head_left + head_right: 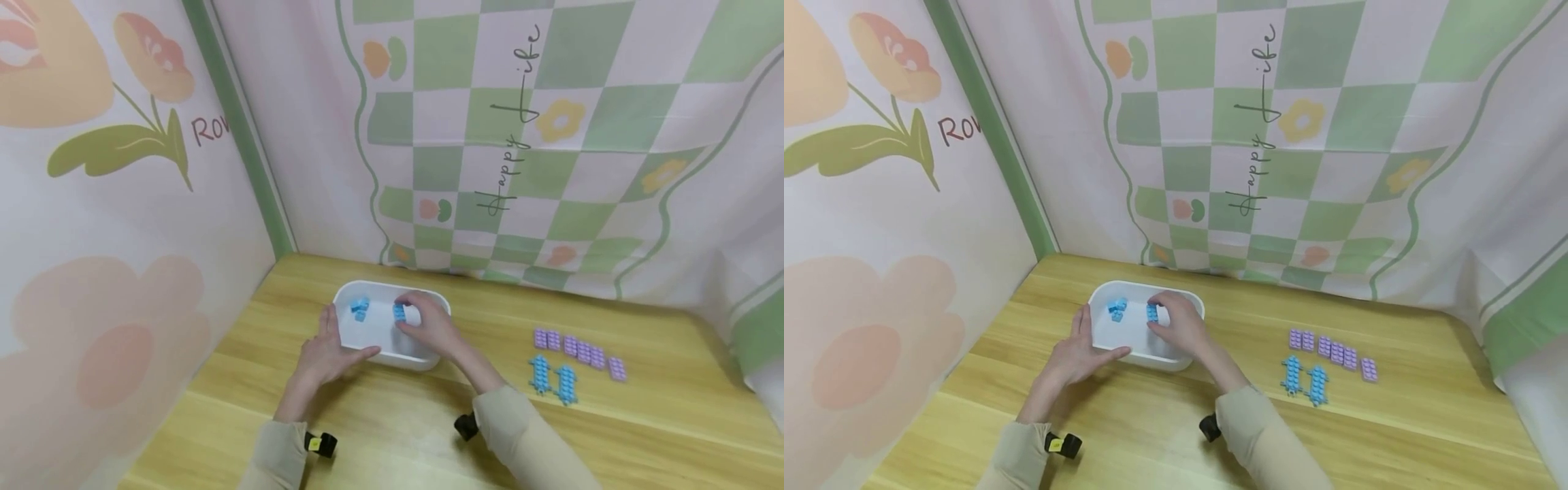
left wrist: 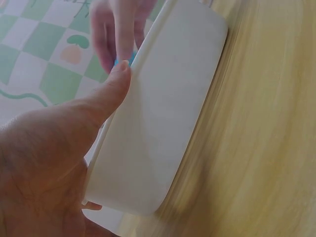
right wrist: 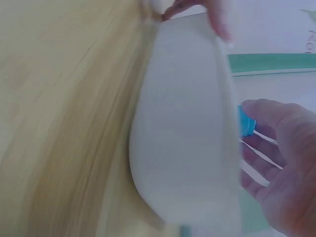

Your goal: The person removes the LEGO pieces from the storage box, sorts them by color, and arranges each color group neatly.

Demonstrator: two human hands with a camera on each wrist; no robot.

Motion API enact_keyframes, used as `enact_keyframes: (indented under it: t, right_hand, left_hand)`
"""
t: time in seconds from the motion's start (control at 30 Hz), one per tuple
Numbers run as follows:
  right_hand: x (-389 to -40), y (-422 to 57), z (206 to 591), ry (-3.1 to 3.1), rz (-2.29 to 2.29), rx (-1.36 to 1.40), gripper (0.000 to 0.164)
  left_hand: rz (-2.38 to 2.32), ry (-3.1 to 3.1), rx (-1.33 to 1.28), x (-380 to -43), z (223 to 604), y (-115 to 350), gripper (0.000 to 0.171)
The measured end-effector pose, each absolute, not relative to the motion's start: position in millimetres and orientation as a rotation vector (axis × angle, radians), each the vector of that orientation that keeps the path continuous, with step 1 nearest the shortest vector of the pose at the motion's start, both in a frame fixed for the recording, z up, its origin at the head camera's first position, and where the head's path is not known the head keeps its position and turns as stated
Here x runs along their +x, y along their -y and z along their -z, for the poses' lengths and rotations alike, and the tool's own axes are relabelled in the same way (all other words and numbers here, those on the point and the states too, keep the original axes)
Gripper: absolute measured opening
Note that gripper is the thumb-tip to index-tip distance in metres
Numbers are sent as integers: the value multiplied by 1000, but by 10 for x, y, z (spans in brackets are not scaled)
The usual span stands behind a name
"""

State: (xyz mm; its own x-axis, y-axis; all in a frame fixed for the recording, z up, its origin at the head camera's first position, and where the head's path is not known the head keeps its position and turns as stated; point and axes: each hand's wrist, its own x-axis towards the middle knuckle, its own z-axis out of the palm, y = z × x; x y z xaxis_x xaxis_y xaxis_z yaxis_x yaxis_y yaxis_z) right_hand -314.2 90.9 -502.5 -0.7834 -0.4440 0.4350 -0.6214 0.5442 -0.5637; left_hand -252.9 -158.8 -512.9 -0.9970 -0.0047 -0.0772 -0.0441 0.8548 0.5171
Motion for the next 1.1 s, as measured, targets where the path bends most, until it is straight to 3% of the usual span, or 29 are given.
enact_keyframes:
  t: [0.1, 0.37, 0.73, 1.1]
  right_hand:
    - [-2907, -1034, 4836, 2540, -1109, 855, 32]
    - [-2509, -1657, 4791, 2505, -1173, 690, 36]
    - [-2202, -2643, 5082, 2531, -1007, 506, 49]
    - [-1897, -3439, 5340, 2556, -840, 399, 50]
  left_hand:
    - [-835, -2949, -44, -2530, 5131, 1588, 145]
    - [-829, -2954, -18, -2536, 5137, 1579, 146]
    - [-836, -2942, -34, -2521, 5145, 1597, 146]
    - [-845, -2946, -32, -2525, 5137, 1584, 145]
